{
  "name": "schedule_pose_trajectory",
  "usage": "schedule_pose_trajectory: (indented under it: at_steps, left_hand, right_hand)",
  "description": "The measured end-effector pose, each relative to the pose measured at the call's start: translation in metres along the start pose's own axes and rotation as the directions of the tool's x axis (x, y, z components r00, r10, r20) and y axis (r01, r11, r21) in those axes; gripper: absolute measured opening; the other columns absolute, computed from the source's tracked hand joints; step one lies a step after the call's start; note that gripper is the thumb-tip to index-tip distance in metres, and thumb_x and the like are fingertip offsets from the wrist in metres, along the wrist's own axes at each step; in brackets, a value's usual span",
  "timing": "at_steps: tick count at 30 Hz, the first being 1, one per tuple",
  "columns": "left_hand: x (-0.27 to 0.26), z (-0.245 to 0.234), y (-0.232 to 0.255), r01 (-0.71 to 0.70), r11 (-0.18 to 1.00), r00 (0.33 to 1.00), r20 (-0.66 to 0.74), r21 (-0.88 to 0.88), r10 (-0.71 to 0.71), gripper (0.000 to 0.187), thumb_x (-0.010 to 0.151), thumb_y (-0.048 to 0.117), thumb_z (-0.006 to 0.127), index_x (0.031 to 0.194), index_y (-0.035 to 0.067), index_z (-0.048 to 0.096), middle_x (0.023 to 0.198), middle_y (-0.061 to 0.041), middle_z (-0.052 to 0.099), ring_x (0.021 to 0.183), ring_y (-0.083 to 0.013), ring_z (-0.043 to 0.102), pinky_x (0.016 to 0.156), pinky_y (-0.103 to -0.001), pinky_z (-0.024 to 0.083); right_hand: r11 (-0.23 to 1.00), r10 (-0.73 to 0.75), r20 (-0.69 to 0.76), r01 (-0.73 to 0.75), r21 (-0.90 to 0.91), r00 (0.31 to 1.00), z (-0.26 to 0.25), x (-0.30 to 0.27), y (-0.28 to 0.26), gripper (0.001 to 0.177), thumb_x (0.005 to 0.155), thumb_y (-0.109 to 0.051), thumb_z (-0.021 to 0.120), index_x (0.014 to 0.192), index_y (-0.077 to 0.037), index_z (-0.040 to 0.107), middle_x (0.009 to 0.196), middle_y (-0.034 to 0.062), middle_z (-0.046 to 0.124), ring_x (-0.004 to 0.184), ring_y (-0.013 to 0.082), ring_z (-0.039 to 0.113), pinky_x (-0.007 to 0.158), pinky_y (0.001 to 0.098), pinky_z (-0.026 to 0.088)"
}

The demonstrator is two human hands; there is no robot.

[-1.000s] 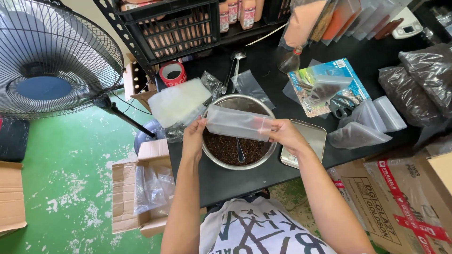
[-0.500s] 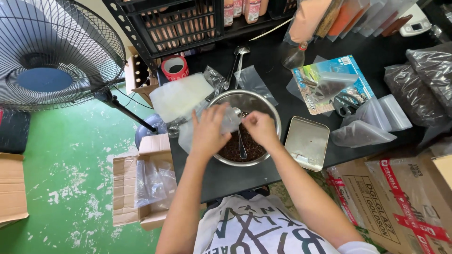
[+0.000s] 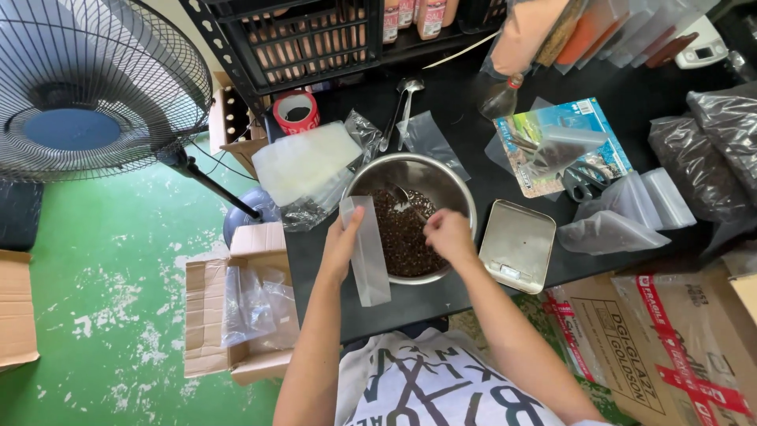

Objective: Filling small plastic bags with coffee beans from a bowl using a spoon and weighing them on a digital scale.

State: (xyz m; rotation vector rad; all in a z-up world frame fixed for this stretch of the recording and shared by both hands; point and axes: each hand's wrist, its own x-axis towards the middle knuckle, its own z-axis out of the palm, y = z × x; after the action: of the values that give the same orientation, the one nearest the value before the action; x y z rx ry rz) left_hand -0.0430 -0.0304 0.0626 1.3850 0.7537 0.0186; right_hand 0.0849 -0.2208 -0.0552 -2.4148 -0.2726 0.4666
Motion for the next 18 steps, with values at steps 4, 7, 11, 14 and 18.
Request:
schedule_pose_trajectory:
  at_steps: [4,7,11,14,18]
  left_hand:
    - [0.014,-0.005,-0.008,0.032,0.989,0.999,-0.001,-0.143,-0.032,0.103,0.089,0.071,0.059,0.159,0.002,0.028,0.158,-0.026,0.037,0.148,-0.0413,0.033,0.120,-0.058,0.028]
    - [0.046,-0.017,-0.039,0.074,0.965,0.997,-0.004,-0.251,-0.077,0.105,0.090,0.070,0.063,0.160,0.000,0.026,0.153,-0.026,0.043,0.140,-0.0394,0.044,0.112,-0.053,0.041]
    - [0.037,-0.020,-0.020,0.131,0.935,0.989,-0.016,-0.329,-0.144,0.108,0.081,0.062,0.076,0.158,0.003,0.029,0.142,-0.022,0.049,0.126,-0.0348,0.053,0.103,-0.052,0.047]
    - [0.057,-0.028,-0.039,0.143,0.922,0.987,-0.018,-0.361,-0.160,0.110,0.078,0.061,0.079,0.158,0.004,0.030,0.136,-0.021,0.050,0.121,-0.0332,0.053,0.100,-0.051,0.048]
    - [0.097,-0.042,-0.074,0.151,0.916,0.986,-0.013,-0.372,-0.167,0.110,0.077,0.061,0.083,0.157,0.005,0.031,0.134,-0.020,0.049,0.120,-0.0329,0.054,0.101,-0.050,0.048]
  right_hand:
    - [0.961,-0.084,-0.285,0.154,0.232,0.955,-0.031,-0.005,-0.019,0.006,0.092,-0.013,0.067,0.090,-0.014,0.073,0.071,0.0025,0.076,0.073,0.0174,0.075,0.081,0.0310,0.055]
    - [0.835,-0.069,-0.445,0.296,0.465,0.893,-0.023,0.007,-0.016,0.008,0.092,-0.005,0.075,0.098,-0.009,0.075,0.086,0.0116,0.078,0.077,0.0173,0.076,0.077,0.0294,0.060]
    - [0.668,0.000,-0.543,0.404,0.625,0.840,-0.009,0.015,-0.023,0.006,0.104,-0.009,0.062,0.106,-0.005,0.065,0.101,0.0187,0.075,0.091,0.0226,0.074,0.085,0.0352,0.061]
    - [0.499,0.122,-0.461,0.347,0.794,0.879,0.027,0.054,-0.010,0.014,0.112,-0.017,0.043,0.113,-0.003,0.046,0.111,0.0247,0.071,0.098,0.0292,0.073,0.091,0.0370,0.061]
    - [0.510,0.153,-0.167,0.066,0.857,0.974,0.047,0.069,-0.024,0.026,0.114,-0.026,0.034,0.116,0.000,0.038,0.096,0.0242,0.072,0.074,0.0230,0.076,0.068,0.0278,0.065]
